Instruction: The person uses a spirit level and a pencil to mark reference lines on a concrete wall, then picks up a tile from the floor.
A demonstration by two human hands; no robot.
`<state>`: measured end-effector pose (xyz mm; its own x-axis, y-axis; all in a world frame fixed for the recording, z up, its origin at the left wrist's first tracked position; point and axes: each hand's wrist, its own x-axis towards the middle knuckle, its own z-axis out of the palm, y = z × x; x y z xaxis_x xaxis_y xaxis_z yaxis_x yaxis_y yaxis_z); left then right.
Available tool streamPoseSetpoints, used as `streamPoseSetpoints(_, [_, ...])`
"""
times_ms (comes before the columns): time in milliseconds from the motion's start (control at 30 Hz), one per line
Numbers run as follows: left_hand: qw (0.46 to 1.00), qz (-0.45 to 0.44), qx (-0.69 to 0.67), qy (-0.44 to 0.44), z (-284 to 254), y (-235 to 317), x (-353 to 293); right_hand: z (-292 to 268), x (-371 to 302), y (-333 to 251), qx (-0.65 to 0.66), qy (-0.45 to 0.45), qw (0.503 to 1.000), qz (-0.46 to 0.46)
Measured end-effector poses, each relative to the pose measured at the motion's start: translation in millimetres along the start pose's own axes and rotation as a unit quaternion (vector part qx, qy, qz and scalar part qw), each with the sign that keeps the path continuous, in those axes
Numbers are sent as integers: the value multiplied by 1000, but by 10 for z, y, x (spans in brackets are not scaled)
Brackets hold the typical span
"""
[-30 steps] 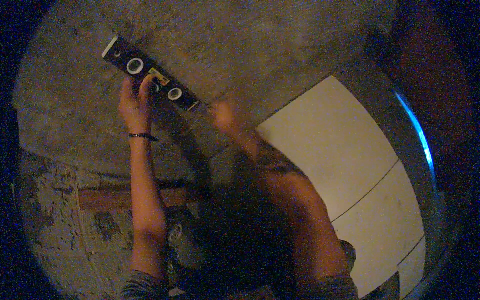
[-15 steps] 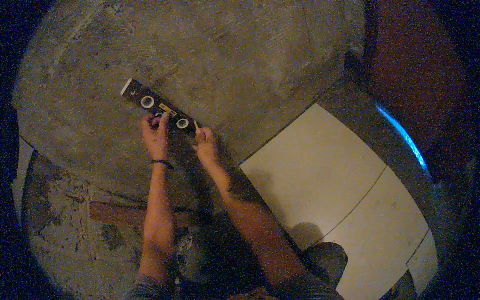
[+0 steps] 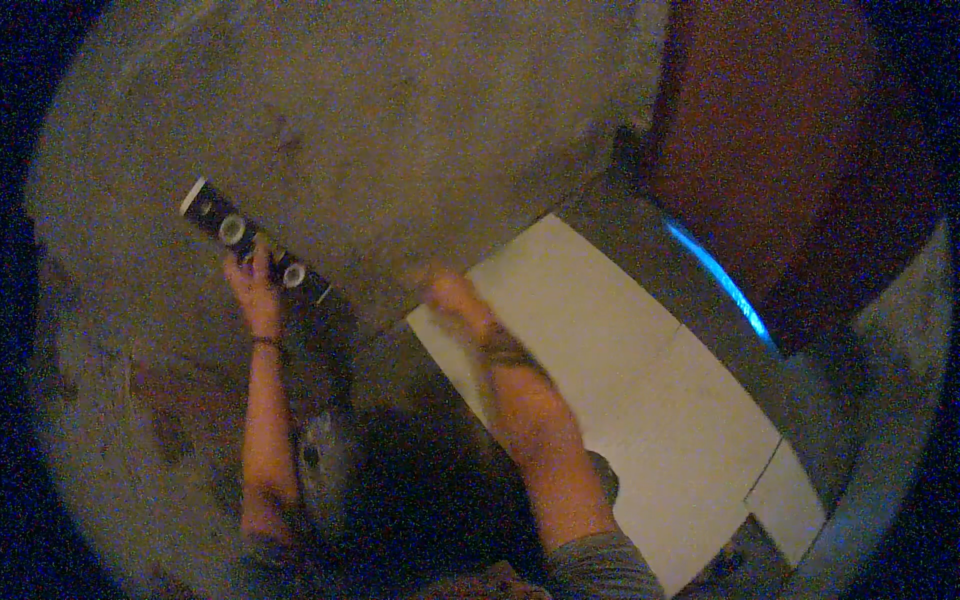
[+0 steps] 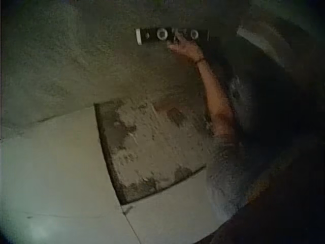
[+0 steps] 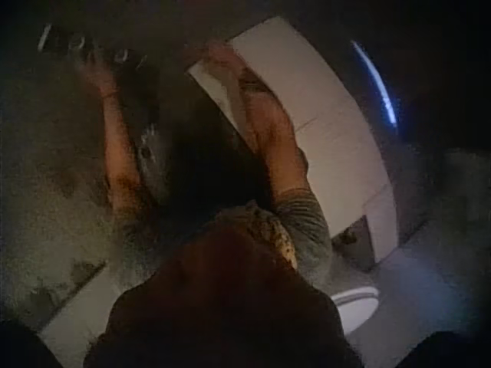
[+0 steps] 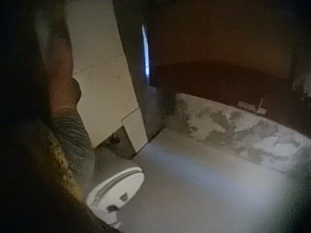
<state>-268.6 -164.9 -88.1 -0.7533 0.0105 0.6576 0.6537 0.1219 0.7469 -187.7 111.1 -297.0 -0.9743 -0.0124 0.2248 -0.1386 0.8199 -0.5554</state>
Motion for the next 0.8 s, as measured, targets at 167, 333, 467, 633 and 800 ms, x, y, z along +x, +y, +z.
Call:
streamPoseSetpoints(167, [993,-56,55,86,-97,-75,-188,-767,-1153,728,-196,-38,970,142])
streamPoseSetpoints(333, [974,-134,117,137,-445,-427,82,-1173,-1213,85,204,109,910,343])
streamPoseSetpoints(467, [967,-248,23,57,-72,-10,27,-1576,-1453,79,326,193,867,322])
streamPoseSetpoints(633, [976,-199,-59,65,-284,-516,86,-1563,-1318,-200,292,125,885,341])
streamPoseSetpoints(800, [980,-175,-93,-7,-556,-820,285,-1581,-1225,-313,293,113,887,339])
